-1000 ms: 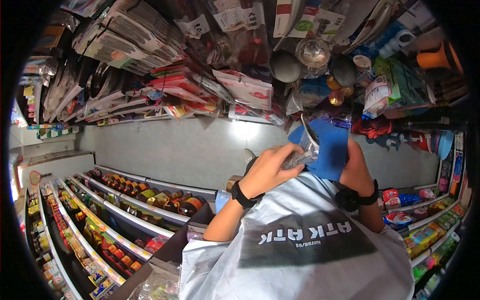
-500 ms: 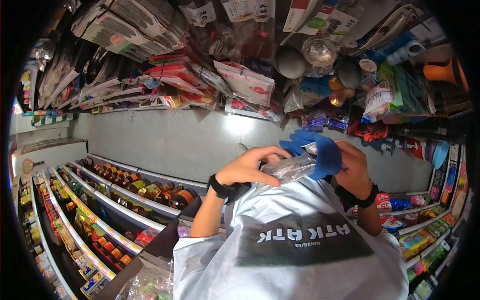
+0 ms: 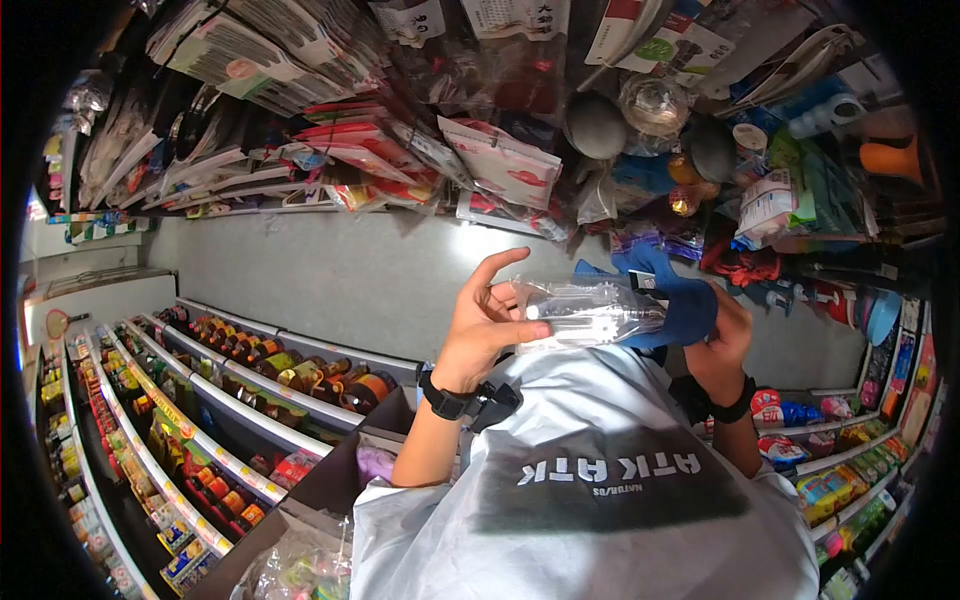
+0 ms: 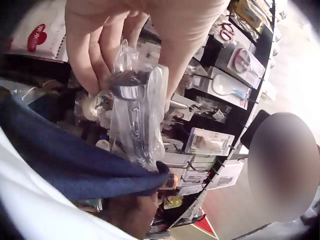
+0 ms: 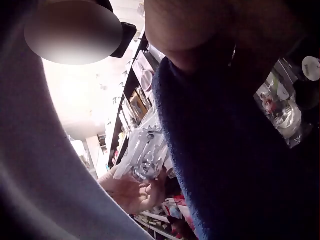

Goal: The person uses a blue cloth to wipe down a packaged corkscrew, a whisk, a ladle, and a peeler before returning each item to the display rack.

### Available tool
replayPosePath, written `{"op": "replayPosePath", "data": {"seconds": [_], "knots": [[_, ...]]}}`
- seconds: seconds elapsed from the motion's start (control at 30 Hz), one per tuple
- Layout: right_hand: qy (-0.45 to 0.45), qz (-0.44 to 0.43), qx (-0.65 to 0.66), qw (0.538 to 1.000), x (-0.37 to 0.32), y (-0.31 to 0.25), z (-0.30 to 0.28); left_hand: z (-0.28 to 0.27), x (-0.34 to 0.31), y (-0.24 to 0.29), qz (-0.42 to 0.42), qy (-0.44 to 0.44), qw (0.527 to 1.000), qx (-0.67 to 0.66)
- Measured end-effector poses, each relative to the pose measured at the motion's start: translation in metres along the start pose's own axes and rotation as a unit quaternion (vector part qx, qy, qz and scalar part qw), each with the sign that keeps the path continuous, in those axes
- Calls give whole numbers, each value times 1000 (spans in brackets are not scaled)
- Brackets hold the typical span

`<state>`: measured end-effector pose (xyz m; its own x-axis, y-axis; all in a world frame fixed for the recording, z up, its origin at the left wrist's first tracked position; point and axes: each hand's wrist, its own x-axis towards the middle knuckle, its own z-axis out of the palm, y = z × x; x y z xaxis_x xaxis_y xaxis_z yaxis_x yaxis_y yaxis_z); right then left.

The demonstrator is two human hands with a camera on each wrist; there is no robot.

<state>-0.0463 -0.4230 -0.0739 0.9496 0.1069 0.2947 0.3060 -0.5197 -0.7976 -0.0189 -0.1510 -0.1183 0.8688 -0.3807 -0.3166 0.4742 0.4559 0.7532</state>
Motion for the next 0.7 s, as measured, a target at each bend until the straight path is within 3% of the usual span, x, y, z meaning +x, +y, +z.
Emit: {"op": "replayPosePath", "data": {"seconds": [0.13, 0.33, 0.7], "knots": [[6, 32, -9, 999, 3, -8, 3, 12, -2, 9, 22, 38, 999, -18], [38, -32, -27, 998, 3, -11, 16, 3, -2, 13, 14, 120, 989, -81], [50, -59, -41, 996, 0, -2, 16, -2, -5, 11, -12, 95, 995, -31]]}}
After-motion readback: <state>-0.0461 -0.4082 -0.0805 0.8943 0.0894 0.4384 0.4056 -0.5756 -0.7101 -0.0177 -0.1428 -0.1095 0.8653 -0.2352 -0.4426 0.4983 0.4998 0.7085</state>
